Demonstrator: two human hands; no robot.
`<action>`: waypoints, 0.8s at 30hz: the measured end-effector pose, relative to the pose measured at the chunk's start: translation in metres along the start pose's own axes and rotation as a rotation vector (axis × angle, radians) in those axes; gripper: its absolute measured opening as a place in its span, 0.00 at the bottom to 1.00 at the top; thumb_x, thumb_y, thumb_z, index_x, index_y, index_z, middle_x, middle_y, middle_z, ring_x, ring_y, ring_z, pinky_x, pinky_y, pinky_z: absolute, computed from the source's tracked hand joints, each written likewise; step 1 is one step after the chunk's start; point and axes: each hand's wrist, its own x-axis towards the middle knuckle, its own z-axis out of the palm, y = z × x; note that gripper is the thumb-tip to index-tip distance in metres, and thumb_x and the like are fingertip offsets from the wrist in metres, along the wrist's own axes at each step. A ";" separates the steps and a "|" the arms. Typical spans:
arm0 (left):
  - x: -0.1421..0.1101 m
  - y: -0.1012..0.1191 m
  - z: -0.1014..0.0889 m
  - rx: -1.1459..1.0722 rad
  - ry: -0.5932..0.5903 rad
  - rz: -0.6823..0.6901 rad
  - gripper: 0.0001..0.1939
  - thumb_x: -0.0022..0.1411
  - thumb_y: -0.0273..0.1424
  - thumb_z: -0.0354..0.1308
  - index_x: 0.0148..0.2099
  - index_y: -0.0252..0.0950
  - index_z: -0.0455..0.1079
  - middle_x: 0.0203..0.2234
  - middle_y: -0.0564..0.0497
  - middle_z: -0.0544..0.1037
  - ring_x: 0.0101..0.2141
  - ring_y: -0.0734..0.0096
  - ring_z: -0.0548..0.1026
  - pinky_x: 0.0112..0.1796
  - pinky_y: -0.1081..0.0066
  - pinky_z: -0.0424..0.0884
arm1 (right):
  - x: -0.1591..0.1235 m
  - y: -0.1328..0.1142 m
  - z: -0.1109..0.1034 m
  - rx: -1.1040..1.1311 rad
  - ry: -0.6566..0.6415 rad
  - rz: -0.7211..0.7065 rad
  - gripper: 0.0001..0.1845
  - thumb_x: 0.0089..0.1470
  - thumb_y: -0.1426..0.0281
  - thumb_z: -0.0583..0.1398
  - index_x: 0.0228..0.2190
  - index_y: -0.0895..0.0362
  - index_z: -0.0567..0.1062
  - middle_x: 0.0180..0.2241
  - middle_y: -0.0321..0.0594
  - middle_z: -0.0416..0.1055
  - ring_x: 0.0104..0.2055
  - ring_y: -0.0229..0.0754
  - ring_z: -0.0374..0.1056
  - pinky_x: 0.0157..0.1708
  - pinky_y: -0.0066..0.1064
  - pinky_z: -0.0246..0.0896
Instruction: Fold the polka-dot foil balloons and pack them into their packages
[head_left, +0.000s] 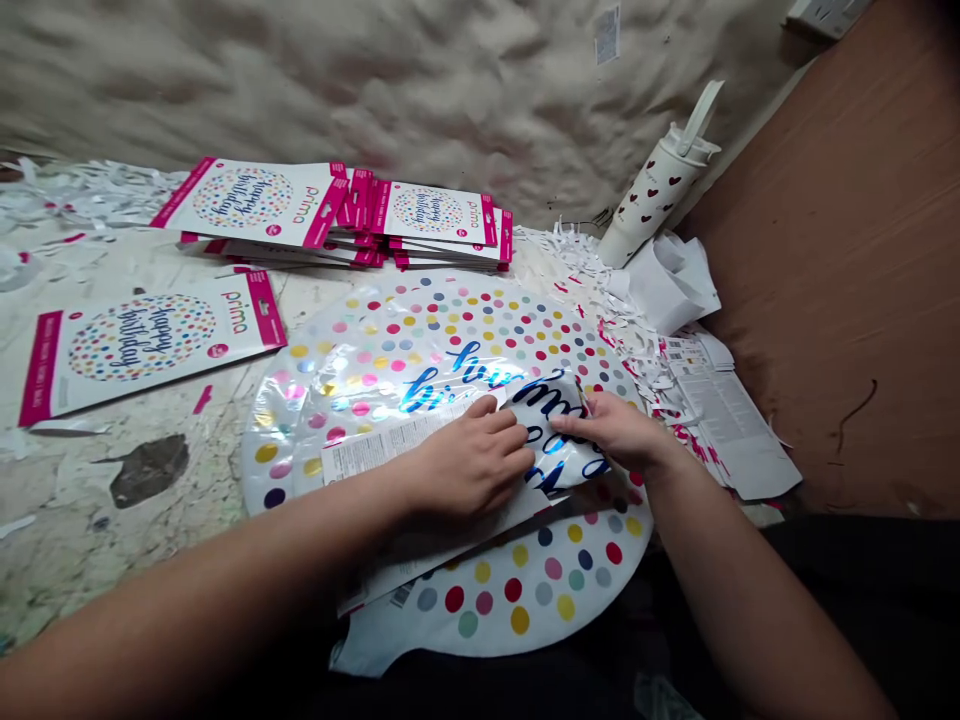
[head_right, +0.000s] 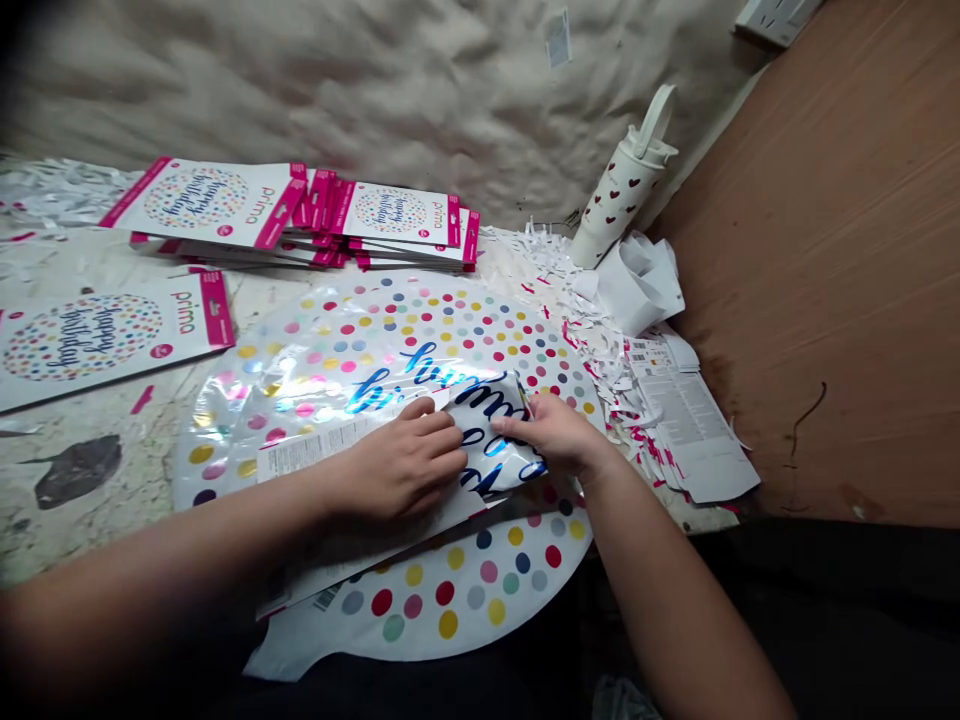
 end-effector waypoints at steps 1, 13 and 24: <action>0.000 -0.001 0.000 -0.003 0.006 -0.018 0.07 0.59 0.31 0.46 0.34 0.35 0.63 0.31 0.48 0.69 0.34 0.64 0.64 0.41 0.60 0.56 | 0.001 -0.003 0.001 0.011 0.056 -0.028 0.15 0.40 0.64 0.67 0.30 0.59 0.74 0.26 0.36 0.74 0.26 0.36 0.69 0.26 0.27 0.64; -0.005 -0.007 -0.003 -0.007 0.042 -0.089 0.06 0.57 0.29 0.46 0.35 0.35 0.63 0.34 0.46 0.71 0.36 0.61 0.64 0.42 0.56 0.56 | 0.010 0.005 0.056 -0.071 0.097 -0.180 0.12 0.42 0.68 0.64 0.33 0.59 0.74 0.26 0.35 0.71 0.23 0.33 0.65 0.23 0.26 0.62; -0.022 0.017 -0.064 -0.065 0.775 -0.482 0.22 0.59 0.31 0.50 0.56 0.43 0.53 0.54 0.48 0.61 0.56 0.53 0.56 0.52 0.51 0.52 | -0.043 -0.017 0.087 0.106 0.325 -0.721 0.09 0.52 0.66 0.60 0.37 0.52 0.75 0.37 0.38 0.75 0.43 0.45 0.70 0.45 0.39 0.65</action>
